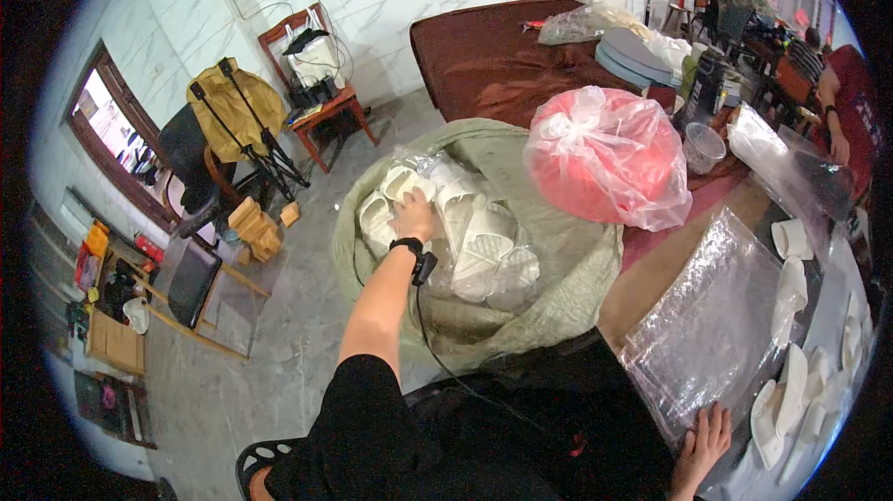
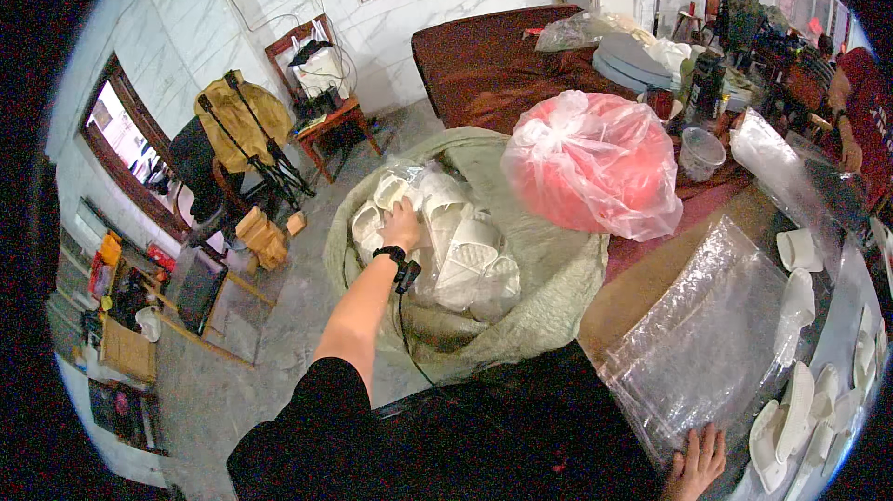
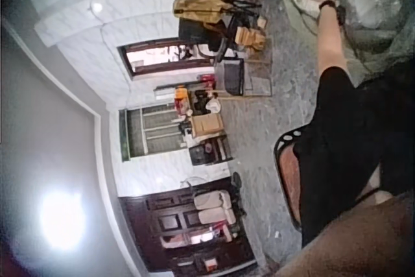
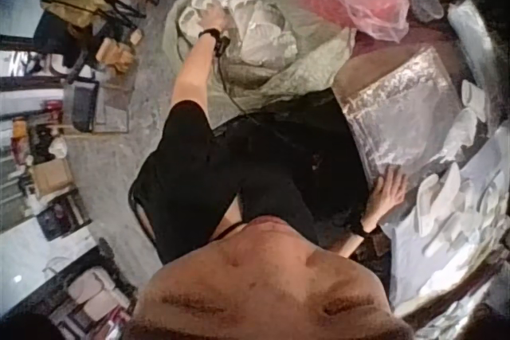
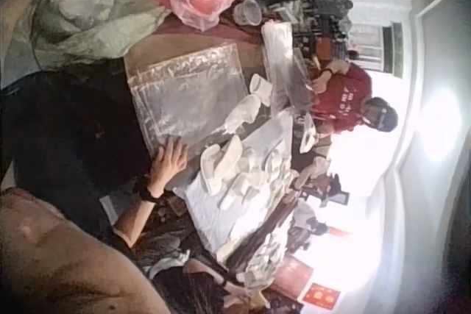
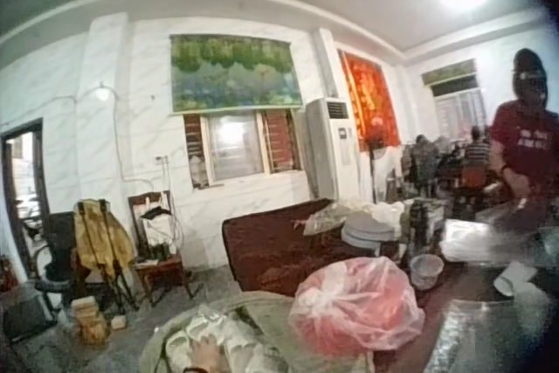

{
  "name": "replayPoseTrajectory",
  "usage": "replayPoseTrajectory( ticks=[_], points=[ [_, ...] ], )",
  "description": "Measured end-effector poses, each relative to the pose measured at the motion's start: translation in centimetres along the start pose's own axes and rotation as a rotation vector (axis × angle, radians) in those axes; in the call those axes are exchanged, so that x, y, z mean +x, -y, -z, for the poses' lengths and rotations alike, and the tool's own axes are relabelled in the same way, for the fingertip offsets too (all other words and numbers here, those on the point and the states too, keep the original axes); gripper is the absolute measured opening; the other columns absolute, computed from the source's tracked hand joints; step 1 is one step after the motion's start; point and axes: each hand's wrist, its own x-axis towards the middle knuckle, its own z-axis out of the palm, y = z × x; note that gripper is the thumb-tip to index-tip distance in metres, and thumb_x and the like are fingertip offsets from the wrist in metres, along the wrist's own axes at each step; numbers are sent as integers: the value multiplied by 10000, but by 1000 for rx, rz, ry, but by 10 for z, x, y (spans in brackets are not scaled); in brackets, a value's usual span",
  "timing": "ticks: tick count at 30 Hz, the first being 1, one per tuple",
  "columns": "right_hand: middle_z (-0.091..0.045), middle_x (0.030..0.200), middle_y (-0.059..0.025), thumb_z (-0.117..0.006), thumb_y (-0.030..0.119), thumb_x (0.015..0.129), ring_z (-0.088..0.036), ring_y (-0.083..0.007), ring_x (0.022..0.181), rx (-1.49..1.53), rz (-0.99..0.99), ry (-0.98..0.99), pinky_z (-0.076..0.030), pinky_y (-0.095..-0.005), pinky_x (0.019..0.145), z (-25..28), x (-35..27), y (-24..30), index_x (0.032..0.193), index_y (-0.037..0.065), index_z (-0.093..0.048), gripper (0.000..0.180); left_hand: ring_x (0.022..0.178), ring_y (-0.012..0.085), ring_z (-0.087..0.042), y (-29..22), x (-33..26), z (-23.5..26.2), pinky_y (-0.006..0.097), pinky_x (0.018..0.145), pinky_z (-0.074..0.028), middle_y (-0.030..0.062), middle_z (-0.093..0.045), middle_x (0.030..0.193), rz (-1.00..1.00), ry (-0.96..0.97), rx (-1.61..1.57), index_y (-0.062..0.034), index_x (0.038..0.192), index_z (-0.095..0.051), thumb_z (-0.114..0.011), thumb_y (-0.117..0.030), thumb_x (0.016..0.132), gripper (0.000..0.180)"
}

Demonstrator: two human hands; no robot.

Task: The recorder is packaging finished white sandals into plastic bags at a shoe manufacturing facility.

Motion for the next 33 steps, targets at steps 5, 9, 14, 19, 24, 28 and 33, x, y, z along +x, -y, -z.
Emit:
replayPoseTrajectory(
  ticks=[5,9,14,19,24,28,33],
  points=[
    [-486,1555,-150,-500,269,1037,-364,-405,1477,-6,41,-39,-253,-540,1186,-3,-3,-7,1358,51,-617,406,1521,476,-212,7,5,4,713,1164,-233,170,-262,1674,-33,109,10,-44,1617,-197,-599,-498,959,895],
    [-488,1554,-151,-519,251,1032,-368,-400,1477,29,44,-28,-251,-533,1190,0,0,-4,1366,51,-623,403,1533,482,-170,70,28,14,700,1183,-209,193,-206,1689,-161,-121,-325,-69,1461,-540,-598,-569,934,729],
    [-481,1564,-139,-500,262,1054,-360,-378,1489,-35,54,-55,-247,-521,1197,1,-3,-8,1369,56,-625,396,1541,463,-165,73,5,31,664,1199,-226,214,-234,1676,205,-284,-11,-146,1320,-683,-557,-551,959,556],
    [-473,1571,-134,-514,234,1041,-356,-373,1494,18,63,-42,-241,-521,1201,2,7,4,1373,55,-615,391,1342,520,-481,173,36,18,563,1179,-342,281,-430,1543,213,-16,-45,-61,1177,-730,-548,-494,971,513],
    [-471,1574,-128,-561,157,967,-358,-379,1488,72,0,-15,-239,-522,1201,13,4,14,1362,52,-619,413,1173,453,-603,126,12,23,487,986,-503,266,-588,1332,104,-425,-80,27,1153,-700,-650,-123,865,328],
    [-469,1576,-122,-565,278,983,-352,-412,1482,53,16,-63,-255,-567,1173,-12,-6,-7,1353,101,-634,416,1125,437,-611,88,4,68,493,975,-491,232,-614,1222,-95,-748,-156,52,1164,-675,-597,32,794,378],
    [-477,1570,-107,-618,193,942,-348,-384,1491,99,49,-120,-244,-553,1183,-10,0,0,1337,107,-649,405,1083,386,-620,126,-4,123,419,946,-488,197,-628,1144,-157,-1022,-361,50,1193,-666,-537,79,749,463]
  ],
)
